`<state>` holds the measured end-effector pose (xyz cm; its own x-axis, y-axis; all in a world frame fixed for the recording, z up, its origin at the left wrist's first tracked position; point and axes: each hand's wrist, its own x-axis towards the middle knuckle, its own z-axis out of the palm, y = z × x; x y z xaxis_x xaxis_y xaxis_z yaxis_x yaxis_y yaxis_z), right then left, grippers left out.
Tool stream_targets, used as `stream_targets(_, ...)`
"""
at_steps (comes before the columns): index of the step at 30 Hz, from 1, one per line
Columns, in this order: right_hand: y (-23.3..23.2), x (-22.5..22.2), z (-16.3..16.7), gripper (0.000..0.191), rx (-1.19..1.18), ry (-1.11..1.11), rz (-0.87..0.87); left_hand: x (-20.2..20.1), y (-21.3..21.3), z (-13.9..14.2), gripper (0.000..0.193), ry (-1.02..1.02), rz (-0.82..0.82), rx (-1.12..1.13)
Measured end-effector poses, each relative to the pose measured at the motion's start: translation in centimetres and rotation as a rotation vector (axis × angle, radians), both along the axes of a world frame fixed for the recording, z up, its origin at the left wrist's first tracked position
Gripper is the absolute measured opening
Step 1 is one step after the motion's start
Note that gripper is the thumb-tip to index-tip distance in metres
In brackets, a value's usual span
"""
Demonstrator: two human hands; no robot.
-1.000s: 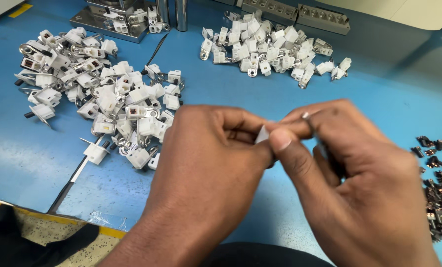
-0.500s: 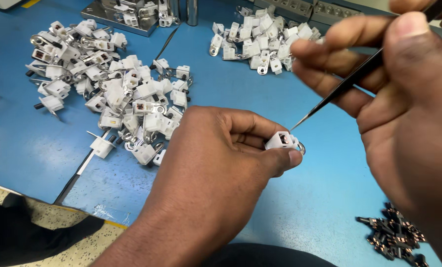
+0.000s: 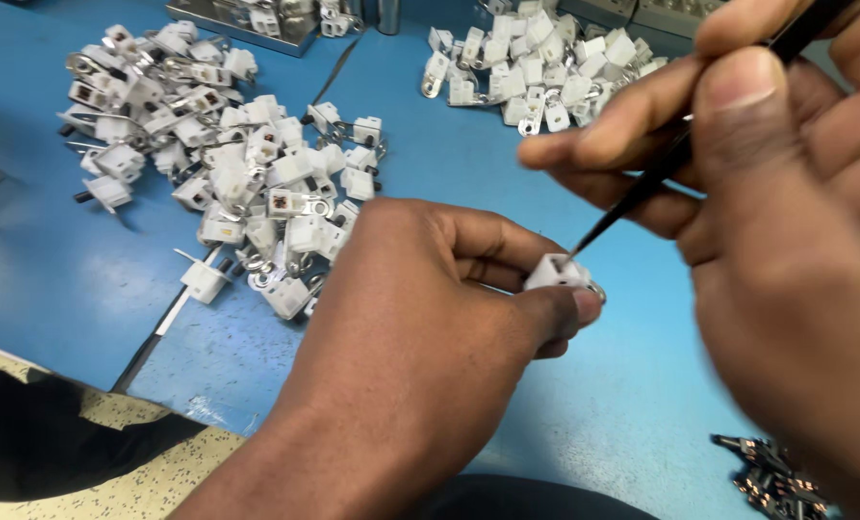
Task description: The person uses tweezers to insert small metal pins into white plastic electrical connectors, then places the assembled units into a metal tray. The person repeats this process for multiple connectors, handling them one at a time.
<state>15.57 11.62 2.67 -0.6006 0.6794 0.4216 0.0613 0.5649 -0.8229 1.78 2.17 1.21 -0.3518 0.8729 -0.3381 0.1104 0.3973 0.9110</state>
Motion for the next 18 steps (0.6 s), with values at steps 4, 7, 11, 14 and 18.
stream_targets(4, -1.2, -1.1, -0.3, 0.015, -0.094, 0.072, -0.022, -0.2, 0.1, -1.0, 0.017, -0.004, -0.029, 0.048)
stream_targets(7, 0.9, -0.7, -1.7, 0.013, -0.281, 0.280, -0.133, -1.3, 0.6, -2.0, 0.017, 0.029, -0.025, 0.065)
stream_targets(11, 11.7, 0.5, -5.2, 0.021, -0.442, 0.079, -0.531, -7.0, 0.8, -2.6, 0.021, 0.584, 0.216, 0.190)
stream_targets(14, 18.8, 2.1, -9.7, 0.028, -0.086, -0.518, -0.652, -11.8, 0.7, -3.1, 0.029, 1.061, 0.195, 0.381)
stream_targets(18, 21.9, 2.0, -11.8, 0.031, 0.200, -0.648, -0.650, -14.6, 1.1, -4.5, 0.048, 1.230, 0.116, 0.053)
